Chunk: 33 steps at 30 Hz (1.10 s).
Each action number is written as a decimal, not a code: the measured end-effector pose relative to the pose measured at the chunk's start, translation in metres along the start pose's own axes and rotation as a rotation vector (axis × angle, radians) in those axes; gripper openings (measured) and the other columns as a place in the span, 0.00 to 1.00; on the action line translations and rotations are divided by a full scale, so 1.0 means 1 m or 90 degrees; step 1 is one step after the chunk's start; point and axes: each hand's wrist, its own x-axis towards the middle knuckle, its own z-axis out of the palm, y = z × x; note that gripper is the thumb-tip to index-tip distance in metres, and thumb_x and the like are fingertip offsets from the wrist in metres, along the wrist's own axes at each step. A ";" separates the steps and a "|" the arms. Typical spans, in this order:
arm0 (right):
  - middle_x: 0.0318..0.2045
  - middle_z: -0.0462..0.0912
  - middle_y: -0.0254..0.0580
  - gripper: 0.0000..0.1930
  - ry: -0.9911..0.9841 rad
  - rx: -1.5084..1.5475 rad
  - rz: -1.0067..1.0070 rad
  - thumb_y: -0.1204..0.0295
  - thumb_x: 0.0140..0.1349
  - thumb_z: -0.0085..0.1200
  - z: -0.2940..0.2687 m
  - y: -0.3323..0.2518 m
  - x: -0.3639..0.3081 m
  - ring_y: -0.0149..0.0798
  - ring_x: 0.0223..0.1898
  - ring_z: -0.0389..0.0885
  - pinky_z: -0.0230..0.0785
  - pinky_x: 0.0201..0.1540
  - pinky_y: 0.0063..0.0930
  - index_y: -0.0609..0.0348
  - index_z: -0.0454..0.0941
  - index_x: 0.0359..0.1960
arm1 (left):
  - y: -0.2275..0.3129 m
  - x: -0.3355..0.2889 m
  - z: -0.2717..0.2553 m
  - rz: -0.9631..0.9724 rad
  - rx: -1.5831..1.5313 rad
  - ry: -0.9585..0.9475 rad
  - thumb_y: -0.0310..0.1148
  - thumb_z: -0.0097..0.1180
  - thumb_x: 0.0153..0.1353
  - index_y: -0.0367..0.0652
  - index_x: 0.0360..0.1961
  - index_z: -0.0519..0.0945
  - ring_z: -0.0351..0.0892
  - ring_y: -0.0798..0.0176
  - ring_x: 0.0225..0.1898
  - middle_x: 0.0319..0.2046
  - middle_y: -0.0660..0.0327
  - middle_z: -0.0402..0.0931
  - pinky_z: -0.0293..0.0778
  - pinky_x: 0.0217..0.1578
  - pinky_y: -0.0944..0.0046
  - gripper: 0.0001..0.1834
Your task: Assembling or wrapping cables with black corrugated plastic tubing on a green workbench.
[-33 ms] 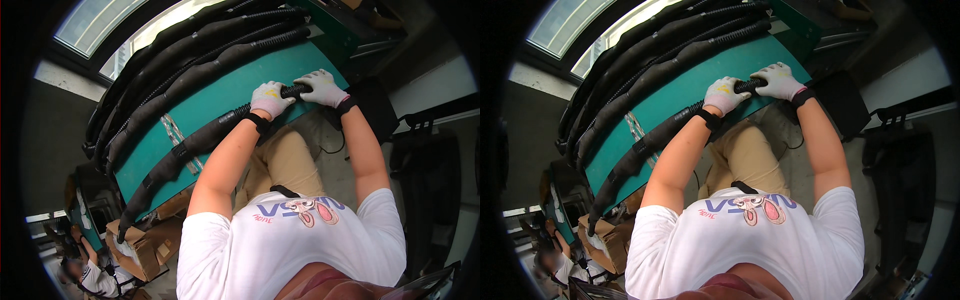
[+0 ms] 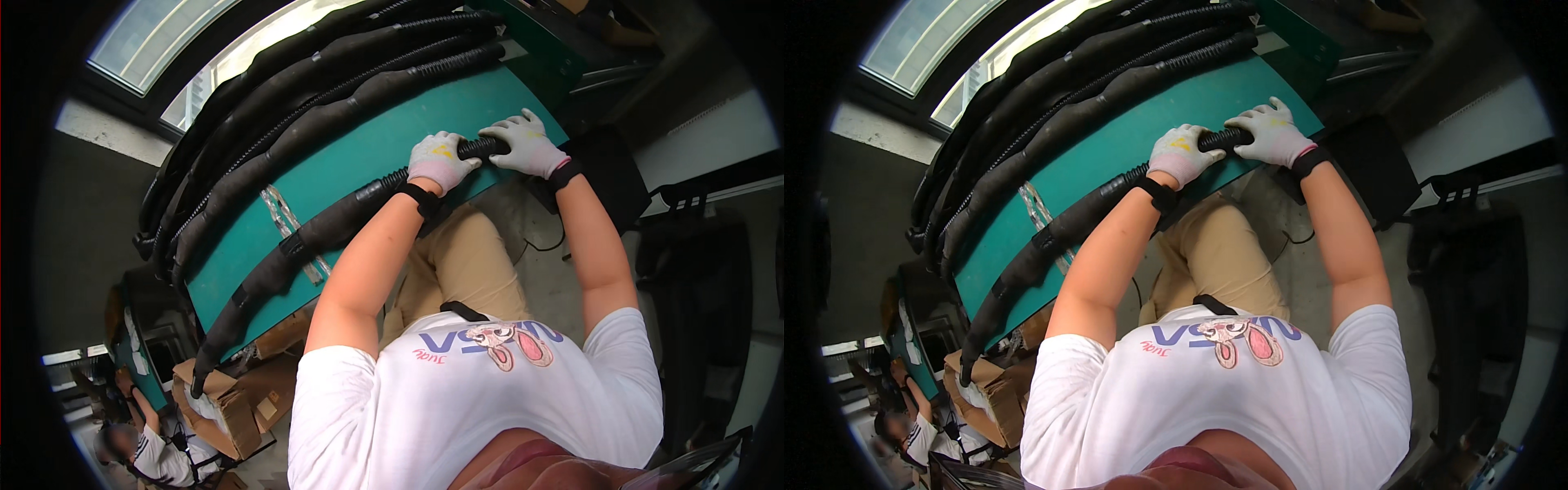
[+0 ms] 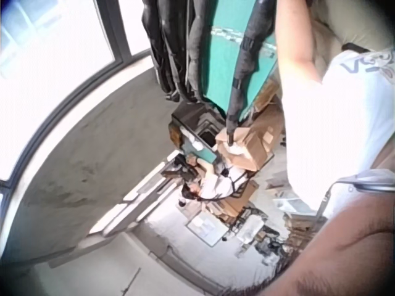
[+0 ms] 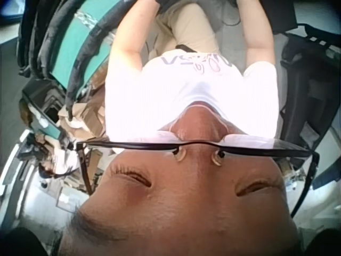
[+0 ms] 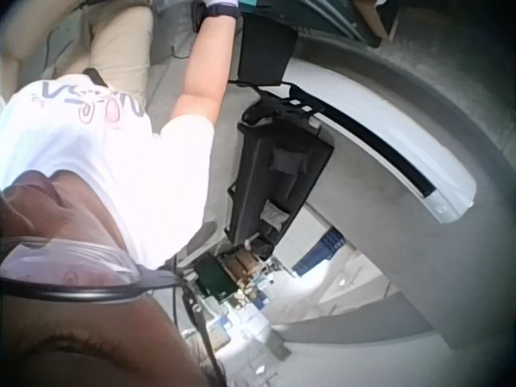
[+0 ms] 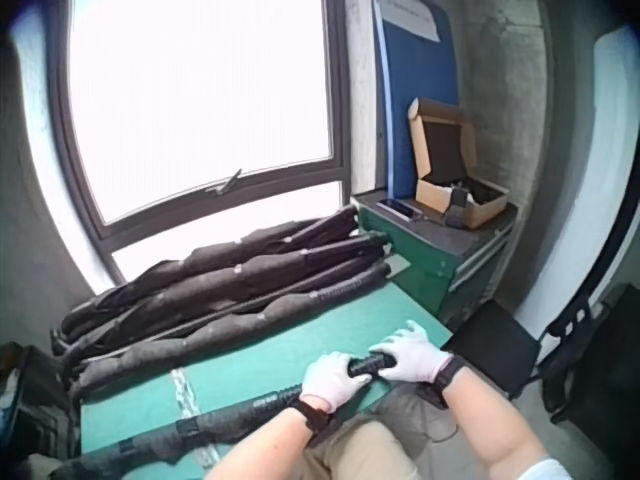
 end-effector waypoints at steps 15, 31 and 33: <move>0.52 0.86 0.38 0.27 0.090 0.052 -0.044 0.57 0.54 0.60 0.004 0.005 -0.008 0.40 0.60 0.78 0.51 0.76 0.45 0.44 0.84 0.57 | 0.011 0.003 0.009 0.084 0.099 0.030 0.53 0.58 0.60 0.47 0.56 0.84 0.80 0.51 0.55 0.51 0.53 0.81 0.75 0.57 0.54 0.28; 0.47 0.88 0.31 0.17 0.145 0.076 0.001 0.56 0.63 0.54 0.020 0.006 0.000 0.36 0.56 0.80 0.54 0.72 0.43 0.40 0.88 0.50 | 0.016 0.006 0.005 0.037 0.091 -0.028 0.53 0.56 0.65 0.44 0.59 0.81 0.78 0.47 0.58 0.55 0.50 0.80 0.73 0.60 0.51 0.29; 0.46 0.88 0.31 0.17 0.162 0.070 0.008 0.57 0.63 0.54 0.021 0.003 -0.002 0.36 0.55 0.80 0.54 0.72 0.43 0.40 0.88 0.50 | 0.016 0.011 0.004 0.017 0.075 -0.042 0.53 0.54 0.67 0.44 0.60 0.81 0.78 0.46 0.59 0.57 0.50 0.79 0.72 0.62 0.51 0.29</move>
